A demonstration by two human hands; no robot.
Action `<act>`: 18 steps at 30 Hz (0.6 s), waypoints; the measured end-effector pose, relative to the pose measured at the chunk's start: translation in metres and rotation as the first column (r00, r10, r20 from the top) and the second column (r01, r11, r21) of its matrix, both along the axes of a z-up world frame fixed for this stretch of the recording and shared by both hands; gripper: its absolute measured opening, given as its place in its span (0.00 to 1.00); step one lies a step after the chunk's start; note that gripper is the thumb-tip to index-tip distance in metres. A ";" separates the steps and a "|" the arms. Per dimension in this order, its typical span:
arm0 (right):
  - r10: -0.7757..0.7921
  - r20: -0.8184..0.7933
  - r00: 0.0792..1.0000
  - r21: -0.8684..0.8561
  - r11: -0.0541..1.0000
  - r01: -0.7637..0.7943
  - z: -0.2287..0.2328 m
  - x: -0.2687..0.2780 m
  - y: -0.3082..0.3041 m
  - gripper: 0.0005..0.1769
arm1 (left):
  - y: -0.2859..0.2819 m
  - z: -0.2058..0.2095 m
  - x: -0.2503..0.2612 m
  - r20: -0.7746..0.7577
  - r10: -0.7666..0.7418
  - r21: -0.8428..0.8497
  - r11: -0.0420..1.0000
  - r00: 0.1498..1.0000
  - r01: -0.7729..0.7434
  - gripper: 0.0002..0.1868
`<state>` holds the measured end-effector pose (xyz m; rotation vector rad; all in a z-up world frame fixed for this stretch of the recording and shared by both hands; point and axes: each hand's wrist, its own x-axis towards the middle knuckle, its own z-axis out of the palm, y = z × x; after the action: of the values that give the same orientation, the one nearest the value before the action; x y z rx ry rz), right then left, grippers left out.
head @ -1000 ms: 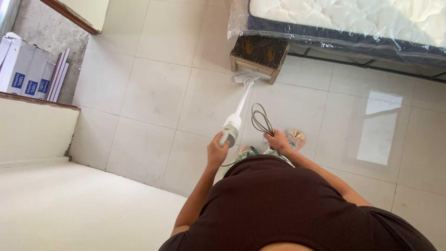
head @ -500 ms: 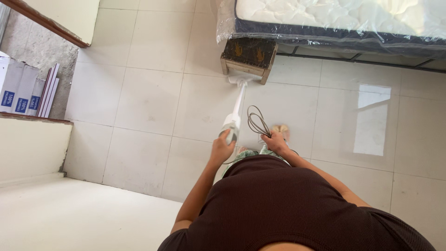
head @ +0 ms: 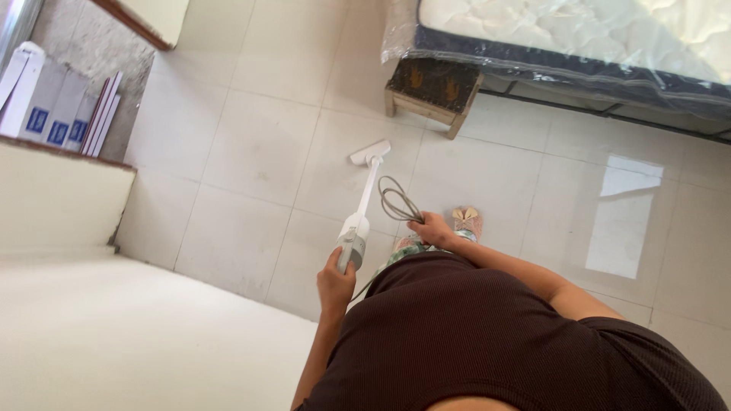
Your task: The person uses a corded stick vacuum to clean a tiled floor in a room. They move the vacuum head back and forth across the floor, navigating around a mattress and a small stool.
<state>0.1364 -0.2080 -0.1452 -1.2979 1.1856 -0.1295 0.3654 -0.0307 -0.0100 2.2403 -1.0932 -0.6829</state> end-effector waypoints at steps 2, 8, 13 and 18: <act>-0.019 0.022 1.000 -0.017 1.000 0.019 -0.003 0.010 0.001 0.15 | 0.006 -0.012 0.004 0.005 0.020 -0.010 1.000 1.000 -0.020 0.26; -0.003 -0.051 0.999 -0.212 0.977 -0.008 0.006 0.015 -0.004 0.20 | -0.036 -0.064 -0.002 0.007 0.014 -0.040 0.999 1.000 -0.013 0.27; -0.003 -0.079 0.997 -0.220 0.975 -0.015 0.025 0.016 -0.013 0.18 | -0.083 -0.089 0.000 0.038 -0.050 -0.161 0.985 0.998 0.056 0.29; -0.015 -0.050 0.999 -0.208 0.978 0.004 0.027 0.024 -0.026 0.16 | -0.110 -0.089 0.010 -0.016 -0.087 -0.030 0.996 0.996 0.087 0.31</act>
<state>0.1608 -0.2342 -0.1179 -1.4858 1.2475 -0.2329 0.3749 -0.1404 -0.0988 2.1684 -1.1910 -0.7154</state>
